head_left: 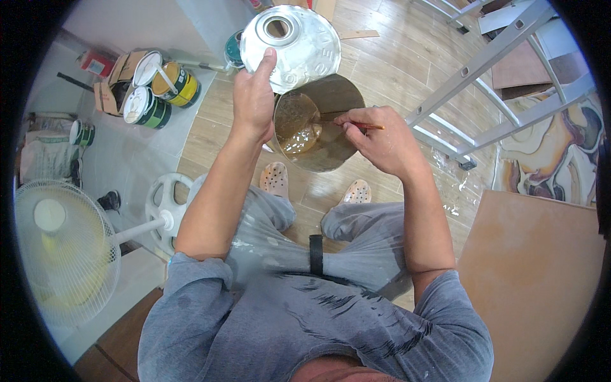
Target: The person picks up a small paint can and a stir stick, walks to a larger paint bucket, and pours the small can's contents into the larger bucket. They then stir the mixture thoroughly with the stick.
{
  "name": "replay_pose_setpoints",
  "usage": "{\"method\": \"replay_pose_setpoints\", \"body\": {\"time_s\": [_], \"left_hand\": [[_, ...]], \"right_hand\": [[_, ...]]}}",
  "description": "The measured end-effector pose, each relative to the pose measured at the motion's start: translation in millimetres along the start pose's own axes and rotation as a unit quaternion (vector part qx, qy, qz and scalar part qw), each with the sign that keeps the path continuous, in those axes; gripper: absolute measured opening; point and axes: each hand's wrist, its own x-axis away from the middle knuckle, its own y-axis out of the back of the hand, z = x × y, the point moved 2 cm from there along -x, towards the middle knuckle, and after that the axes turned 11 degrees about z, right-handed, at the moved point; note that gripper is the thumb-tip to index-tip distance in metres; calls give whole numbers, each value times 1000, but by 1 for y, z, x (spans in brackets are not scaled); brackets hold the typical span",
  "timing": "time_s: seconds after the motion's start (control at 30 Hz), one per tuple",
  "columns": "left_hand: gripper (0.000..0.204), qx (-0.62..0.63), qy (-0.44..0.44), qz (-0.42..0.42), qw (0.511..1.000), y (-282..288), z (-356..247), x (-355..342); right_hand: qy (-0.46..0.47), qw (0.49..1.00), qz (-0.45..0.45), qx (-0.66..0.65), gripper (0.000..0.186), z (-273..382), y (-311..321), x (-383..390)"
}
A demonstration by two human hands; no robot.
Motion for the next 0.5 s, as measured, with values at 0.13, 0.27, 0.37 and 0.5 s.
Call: {"method": "replay_pose_setpoints", "body": {"time_s": [0.13,0.27,0.37,0.5], "left_hand": [[49,7,2,1,1000,1,0,0],[49,24,15,-3,1000,-4,-4,3],[48,25,28,-7,999,-10,-8,6],[47,-2,15,-14,1000,-7,-3,4]], "right_hand": [[2,1000,-3,0,28,1,1,-1],[8,1000,-11,5,29,2,1,-2],[23,999,-22,12,29,-5,-5,-4],[12,1000,-9,15,29,-3,-5,-4]]}}
